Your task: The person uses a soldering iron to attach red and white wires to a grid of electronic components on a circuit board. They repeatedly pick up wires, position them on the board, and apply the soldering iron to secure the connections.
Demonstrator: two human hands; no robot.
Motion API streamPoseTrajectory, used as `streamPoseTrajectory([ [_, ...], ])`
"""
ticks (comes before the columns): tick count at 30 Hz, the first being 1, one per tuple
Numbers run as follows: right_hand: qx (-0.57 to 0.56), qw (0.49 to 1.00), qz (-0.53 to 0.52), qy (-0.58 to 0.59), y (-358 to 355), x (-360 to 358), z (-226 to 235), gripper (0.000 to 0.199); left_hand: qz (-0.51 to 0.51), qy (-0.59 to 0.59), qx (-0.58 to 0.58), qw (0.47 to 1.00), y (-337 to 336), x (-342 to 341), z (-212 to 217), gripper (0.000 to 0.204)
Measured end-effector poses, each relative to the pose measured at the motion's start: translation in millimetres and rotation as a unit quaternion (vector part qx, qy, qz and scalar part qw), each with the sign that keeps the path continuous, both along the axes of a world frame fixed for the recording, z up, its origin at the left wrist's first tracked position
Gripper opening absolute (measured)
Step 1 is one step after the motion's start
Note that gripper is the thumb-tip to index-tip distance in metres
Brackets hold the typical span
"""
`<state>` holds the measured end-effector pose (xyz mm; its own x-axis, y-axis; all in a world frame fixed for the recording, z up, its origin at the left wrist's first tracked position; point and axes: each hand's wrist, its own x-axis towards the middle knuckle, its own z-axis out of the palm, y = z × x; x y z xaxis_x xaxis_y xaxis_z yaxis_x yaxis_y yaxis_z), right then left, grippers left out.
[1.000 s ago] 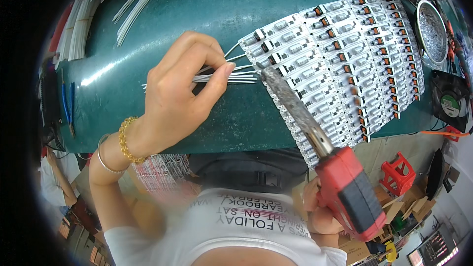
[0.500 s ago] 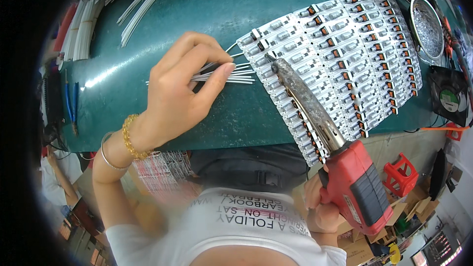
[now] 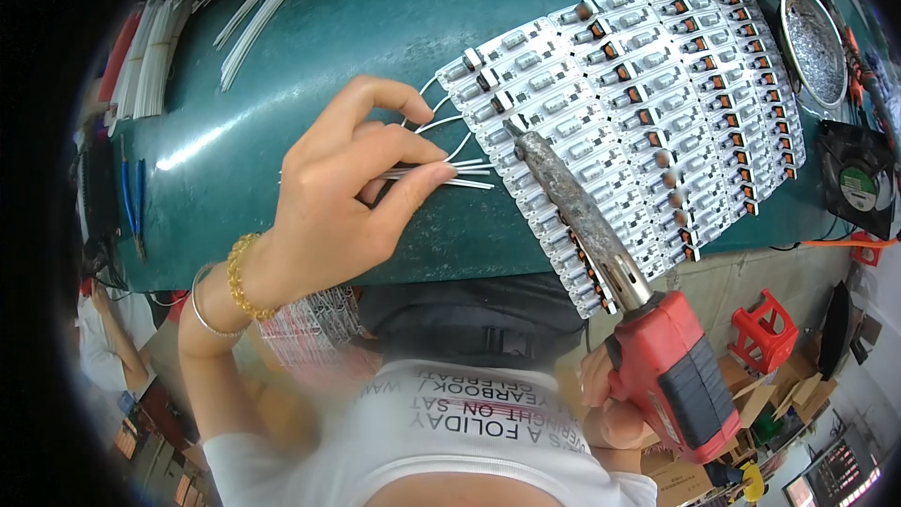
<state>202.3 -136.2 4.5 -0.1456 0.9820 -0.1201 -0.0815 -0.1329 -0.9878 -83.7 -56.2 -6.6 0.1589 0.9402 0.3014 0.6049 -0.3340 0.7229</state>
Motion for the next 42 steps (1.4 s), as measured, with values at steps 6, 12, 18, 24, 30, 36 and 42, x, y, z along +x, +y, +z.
streamPoseTrajectory([
  [6,0.087,0.994,0.040,0.058,-8.4,21.7,-24.4,0.095,0.026,-0.017,-0.021,0.999,-0.4,-2.2,1.9,0.010],
  [12,0.052,0.995,0.055,-0.066,-6.5,13.0,-8.5,0.093,0.020,-0.029,-0.005,0.999,1.9,-3.1,-6.2,0.010],
  [18,-0.031,0.998,0.039,-0.034,-8.5,12.3,-3.0,0.088,0.028,-0.020,-0.047,0.998,2.5,-2.6,-2.7,0.011],
  [24,0.017,0.999,0.007,-0.030,-12.3,13.1,-8.3,0.085,0.032,-0.012,-0.047,0.998,1.4,-1.7,-3.3,0.010],
  [30,0.072,0.994,0.041,0.067,-4.9,15.7,-17.9,0.088,0.026,-0.007,-0.035,0.999,1.5,-1.2,-3.9,0.010],
  [36,0.078,0.991,0.066,0.088,-7.5,22.1,-26.0,0.088,0.034,-0.004,-0.034,0.999,-0.5,-2.1,-2.1,0.009],
  [42,-0.002,0.998,-0.015,-0.060,-14.2,-0.2,-6.2,0.081,0.039,0.004,-0.018,0.999,-0.6,2.1,-4.5,0.009],
])
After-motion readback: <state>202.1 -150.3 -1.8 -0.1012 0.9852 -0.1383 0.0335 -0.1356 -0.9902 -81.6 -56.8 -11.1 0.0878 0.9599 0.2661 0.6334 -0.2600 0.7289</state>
